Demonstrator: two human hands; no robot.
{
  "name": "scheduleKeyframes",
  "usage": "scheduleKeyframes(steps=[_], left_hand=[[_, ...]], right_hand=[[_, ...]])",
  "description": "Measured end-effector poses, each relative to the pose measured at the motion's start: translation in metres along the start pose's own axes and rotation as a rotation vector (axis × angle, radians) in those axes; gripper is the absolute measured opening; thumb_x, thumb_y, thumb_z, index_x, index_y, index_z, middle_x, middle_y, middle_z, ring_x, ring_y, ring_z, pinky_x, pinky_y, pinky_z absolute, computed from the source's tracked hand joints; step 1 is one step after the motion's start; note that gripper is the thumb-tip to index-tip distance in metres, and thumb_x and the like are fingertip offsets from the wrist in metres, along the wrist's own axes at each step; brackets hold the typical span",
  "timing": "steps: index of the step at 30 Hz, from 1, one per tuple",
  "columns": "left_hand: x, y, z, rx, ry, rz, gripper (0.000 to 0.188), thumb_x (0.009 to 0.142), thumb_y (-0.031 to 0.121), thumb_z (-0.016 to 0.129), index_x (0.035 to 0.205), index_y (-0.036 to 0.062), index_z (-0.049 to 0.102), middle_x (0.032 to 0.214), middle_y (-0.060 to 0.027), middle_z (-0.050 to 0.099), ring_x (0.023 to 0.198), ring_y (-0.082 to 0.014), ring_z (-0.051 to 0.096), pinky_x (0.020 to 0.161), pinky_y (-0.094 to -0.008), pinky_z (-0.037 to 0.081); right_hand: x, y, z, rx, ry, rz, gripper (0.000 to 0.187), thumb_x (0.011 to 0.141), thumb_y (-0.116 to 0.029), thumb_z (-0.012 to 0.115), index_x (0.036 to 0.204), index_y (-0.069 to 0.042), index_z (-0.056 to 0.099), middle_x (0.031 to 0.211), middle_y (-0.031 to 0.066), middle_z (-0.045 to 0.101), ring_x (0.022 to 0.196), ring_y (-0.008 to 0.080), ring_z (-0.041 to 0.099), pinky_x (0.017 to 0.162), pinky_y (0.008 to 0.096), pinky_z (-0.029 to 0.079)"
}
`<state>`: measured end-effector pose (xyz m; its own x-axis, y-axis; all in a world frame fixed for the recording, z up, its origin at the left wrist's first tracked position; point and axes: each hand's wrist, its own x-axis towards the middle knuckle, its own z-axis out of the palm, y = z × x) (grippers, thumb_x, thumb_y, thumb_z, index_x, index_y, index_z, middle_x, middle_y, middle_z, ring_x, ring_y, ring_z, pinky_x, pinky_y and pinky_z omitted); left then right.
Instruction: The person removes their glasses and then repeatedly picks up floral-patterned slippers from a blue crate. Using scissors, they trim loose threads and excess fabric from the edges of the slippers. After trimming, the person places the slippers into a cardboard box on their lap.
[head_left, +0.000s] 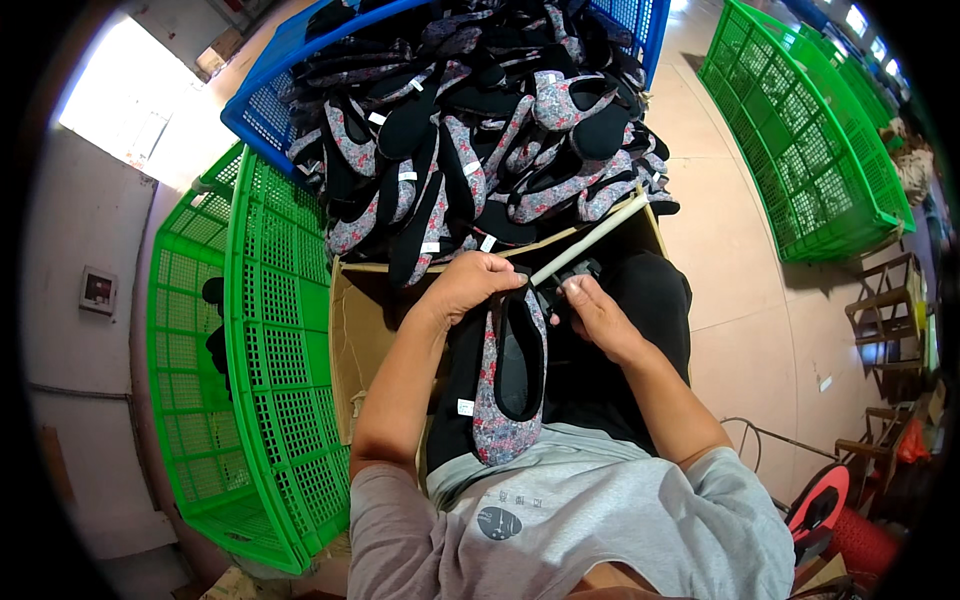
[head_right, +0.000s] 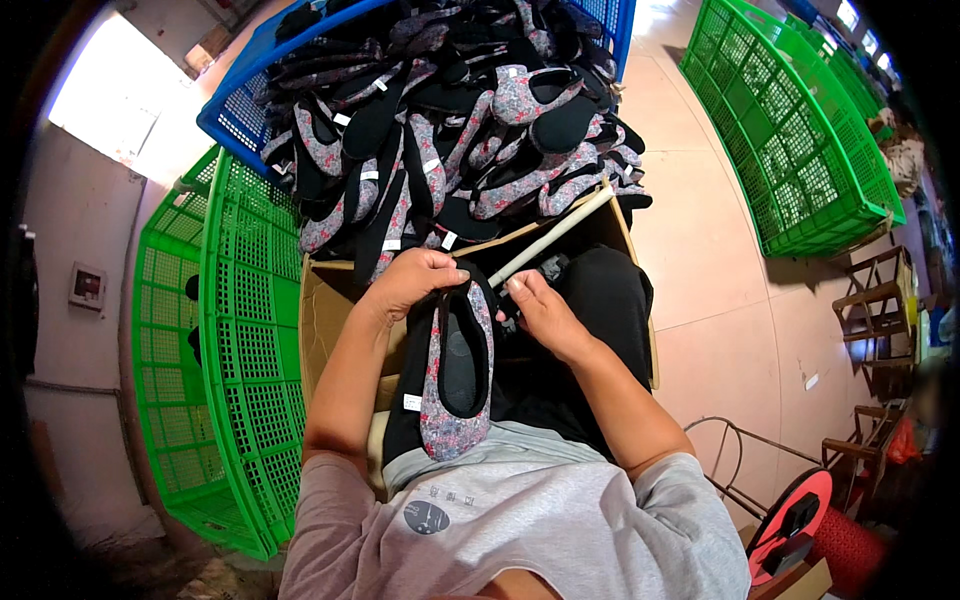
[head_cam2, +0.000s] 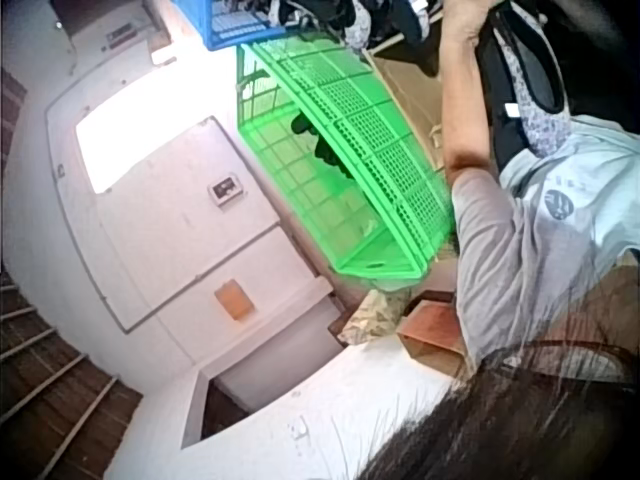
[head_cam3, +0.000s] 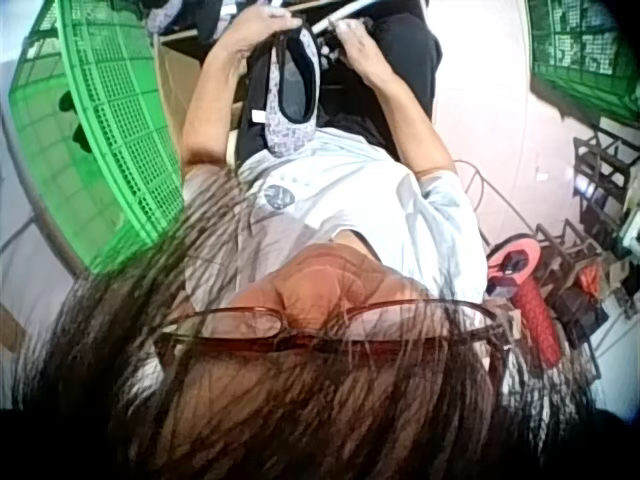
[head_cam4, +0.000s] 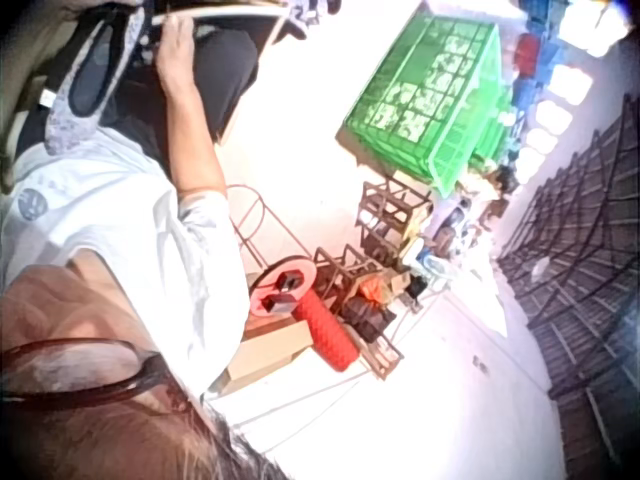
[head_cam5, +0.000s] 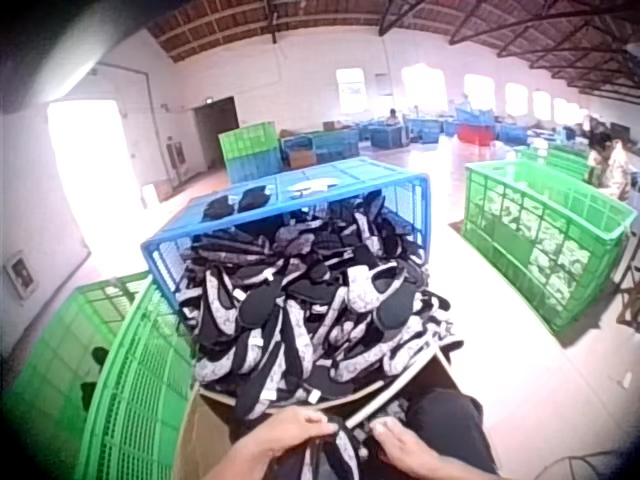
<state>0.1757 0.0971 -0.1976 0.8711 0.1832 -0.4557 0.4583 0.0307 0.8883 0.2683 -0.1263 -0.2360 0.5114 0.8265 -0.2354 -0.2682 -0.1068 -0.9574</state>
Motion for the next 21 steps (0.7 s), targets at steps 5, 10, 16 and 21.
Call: scheduleKeyframes(steps=[5,10,16,21], left_hand=[[0.000,-0.001,0.001,-0.049,0.020,-0.019,0.014,0.085,0.014,0.072,0.077,0.0025,0.070,0.071,0.0028,0.061,0.064,-0.0050,0.052,0.061,-0.0214,0.041],[0.001,-0.002,0.001,-0.074,0.018,-0.025,0.014,0.085,0.014,0.070,0.083,0.0004,0.073,0.072,0.0005,0.065,0.063,-0.0064,0.056,0.061,-0.0218,0.044],[0.004,-0.003,0.002,-0.058,0.003,-0.016,0.014,0.085,0.014,0.070,0.082,0.0005,0.072,0.073,0.0006,0.065,0.065,-0.0066,0.056,0.062,-0.0216,0.044],[0.003,0.000,0.001,-0.062,-0.007,-0.021,0.014,0.085,0.014,0.069,0.083,-0.0002,0.072,0.075,-0.0003,0.065,0.066,-0.0072,0.057,0.063,-0.0222,0.045]], right_hand=[[0.001,-0.005,-0.003,-0.060,-0.120,0.079,0.020,0.102,-0.031,0.052,0.102,-0.010,0.053,0.081,-0.0005,0.059,0.060,0.0030,0.041,0.051,0.0174,0.031],[0.007,0.006,0.000,-0.083,-0.199,-0.014,0.020,0.102,-0.027,0.052,0.099,-0.008,0.054,0.082,-0.0009,0.058,0.068,0.0050,0.047,0.058,0.0189,0.037],[0.016,0.009,0.003,-0.153,-0.196,-0.071,0.020,0.103,-0.024,0.052,0.100,-0.004,0.054,0.086,0.0007,0.056,0.078,0.0079,0.052,0.068,0.0220,0.042],[0.018,0.003,0.005,-0.223,-0.182,-0.085,0.019,0.101,-0.021,0.054,0.099,-0.002,0.055,0.083,0.0023,0.058,0.075,0.0107,0.055,0.070,0.0276,0.047]])
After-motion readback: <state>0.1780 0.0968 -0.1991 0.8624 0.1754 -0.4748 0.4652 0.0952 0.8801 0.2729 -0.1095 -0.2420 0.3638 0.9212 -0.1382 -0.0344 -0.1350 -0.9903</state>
